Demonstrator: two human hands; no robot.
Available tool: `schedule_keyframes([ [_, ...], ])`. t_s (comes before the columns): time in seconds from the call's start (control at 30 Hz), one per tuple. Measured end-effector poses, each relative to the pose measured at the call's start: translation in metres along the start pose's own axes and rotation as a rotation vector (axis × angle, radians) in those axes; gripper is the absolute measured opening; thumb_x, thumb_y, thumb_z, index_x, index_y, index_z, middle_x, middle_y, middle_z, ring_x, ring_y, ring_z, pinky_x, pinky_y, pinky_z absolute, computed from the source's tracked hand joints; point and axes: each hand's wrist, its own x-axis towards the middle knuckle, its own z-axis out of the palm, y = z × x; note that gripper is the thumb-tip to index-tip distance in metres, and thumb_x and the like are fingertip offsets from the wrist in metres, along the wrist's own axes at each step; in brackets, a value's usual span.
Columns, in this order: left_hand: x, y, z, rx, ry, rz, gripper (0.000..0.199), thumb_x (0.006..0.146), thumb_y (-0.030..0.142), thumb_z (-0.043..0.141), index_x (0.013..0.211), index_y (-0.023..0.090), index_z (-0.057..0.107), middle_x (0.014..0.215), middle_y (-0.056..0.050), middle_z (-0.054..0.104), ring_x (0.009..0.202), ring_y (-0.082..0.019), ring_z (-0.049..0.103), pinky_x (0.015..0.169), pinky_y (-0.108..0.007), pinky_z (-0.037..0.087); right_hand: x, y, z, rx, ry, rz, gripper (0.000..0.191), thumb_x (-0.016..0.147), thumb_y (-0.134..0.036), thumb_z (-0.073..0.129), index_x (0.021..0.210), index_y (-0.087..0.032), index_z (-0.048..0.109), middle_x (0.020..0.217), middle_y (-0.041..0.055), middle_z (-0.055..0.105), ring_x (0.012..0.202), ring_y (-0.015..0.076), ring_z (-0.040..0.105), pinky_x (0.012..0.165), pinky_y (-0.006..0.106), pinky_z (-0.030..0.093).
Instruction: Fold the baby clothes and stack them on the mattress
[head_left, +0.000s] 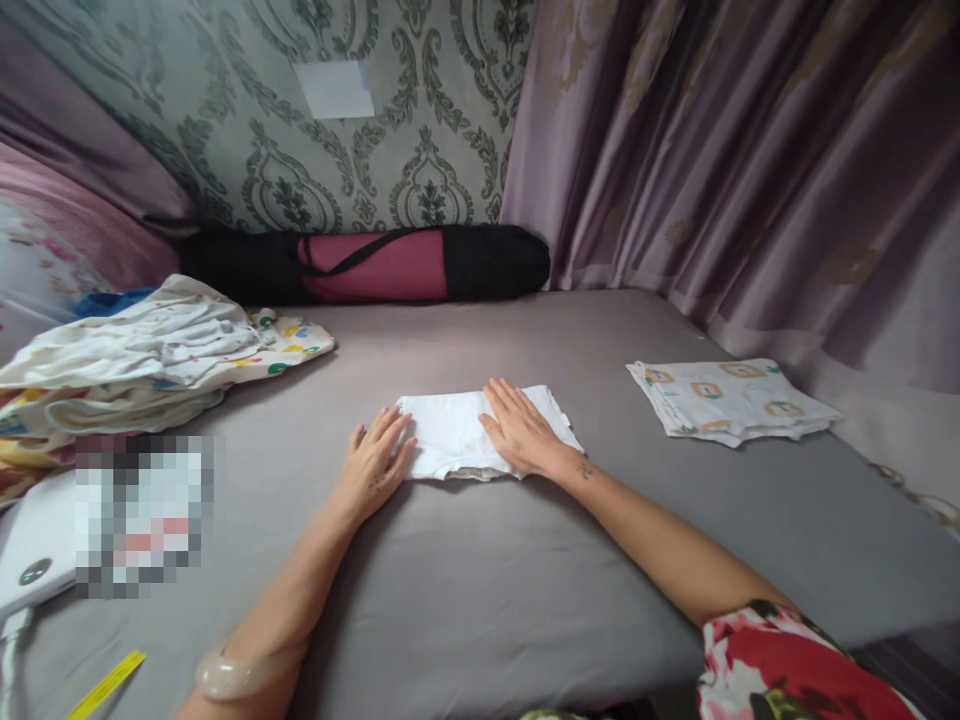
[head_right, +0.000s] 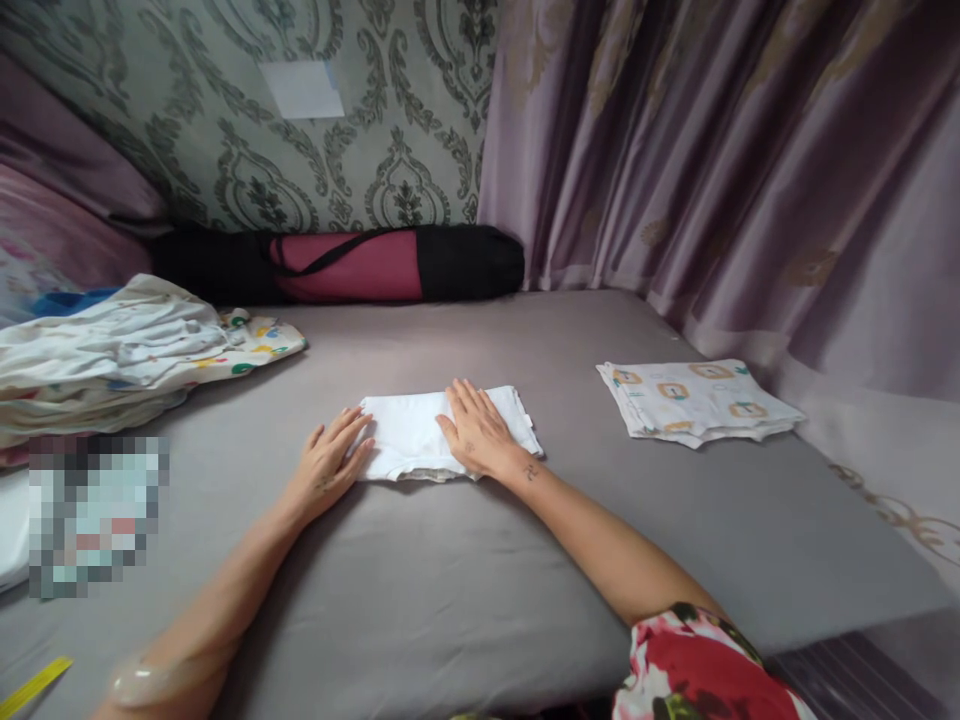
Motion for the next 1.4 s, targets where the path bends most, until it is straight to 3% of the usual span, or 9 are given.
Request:
schedule_keyframes([
  [0.3,-0.003,-0.003,0.003,-0.033,0.05,-0.011,0.043,0.096,0.04,0.036,0.134,0.024,0.046,0.146,-0.013,0.045,0.139,-0.028,0.035,0.111,-0.053,0.026,0.002,-0.007,0.021,-0.028,0.002,-0.022,0.063,0.099,-0.043,0.021,0.148,-0.006,0.032,0.155,0.0137,0.028,0.145,0.0238,0.019,0.12,0.041,0.011],
  [0.57,-0.003,-0.003,0.003,-0.042,0.05,-0.024,0.042,0.096,0.04,0.035,0.133,0.023,0.046,0.145,-0.013,0.046,0.139,-0.027,0.036,0.112,-0.051,0.026,0.004,-0.01,0.015,-0.037,-0.033,0.004,0.061,0.099,-0.041,0.023,0.147,-0.004,0.034,0.153,0.0164,0.032,0.144,0.0265,0.024,0.118,0.043,0.013],
  [0.77,-0.003,-0.004,0.003,-0.035,0.062,-0.018,0.042,0.097,0.039,0.034,0.133,0.022,0.046,0.144,-0.014,0.047,0.137,-0.027,0.038,0.111,-0.05,0.027,0.018,-0.033,0.012,-0.027,-0.007,0.006,0.059,0.098,-0.039,0.025,0.142,-0.003,0.042,0.151,0.0183,0.035,0.143,0.0282,0.025,0.118,0.045,0.014],
  [0.9,-0.003,-0.003,0.003,-0.046,0.071,-0.033,0.042,0.096,0.04,0.035,0.133,0.022,0.046,0.143,-0.013,0.048,0.137,-0.027,0.038,0.112,-0.05,0.026,0.022,-0.05,0.025,-0.041,0.052,-0.019,0.061,0.098,-0.04,0.028,0.142,0.0,0.041,0.15,0.0191,0.037,0.142,0.029,0.026,0.118,0.043,0.014],
  [1.07,-0.003,-0.003,0.002,-0.074,0.069,-0.056,0.042,0.096,0.039,0.036,0.131,0.018,0.047,0.143,-0.015,0.048,0.137,-0.028,0.039,0.111,-0.051,0.028,0.021,-0.052,0.041,-0.101,0.13,-0.03,0.06,0.097,-0.041,0.032,0.14,-0.001,0.043,0.147,0.0188,0.042,0.141,0.0284,0.028,0.117,0.041,0.016],
  [1.23,-0.002,-0.004,0.005,-0.094,0.133,-0.041,0.04,0.096,0.038,0.038,0.129,0.018,0.049,0.139,-0.014,0.052,0.134,-0.027,0.043,0.109,-0.05,0.032,0.025,-0.055,0.037,-0.098,0.072,0.001,0.059,0.096,-0.036,0.035,0.14,0.002,0.042,0.147,0.0207,0.041,0.141,0.031,0.029,0.117,0.044,0.016],
  [1.4,0.001,-0.007,0.005,-0.115,0.215,-0.08,0.035,0.096,0.033,0.036,0.124,0.018,0.051,0.131,-0.014,0.058,0.129,-0.026,0.048,0.106,-0.046,0.037,0.034,-0.078,0.031,-0.054,0.054,-0.039,0.058,0.096,-0.031,0.034,0.143,0.002,0.037,0.152,0.0196,0.033,0.143,0.0296,0.024,0.118,0.044,0.013],
])
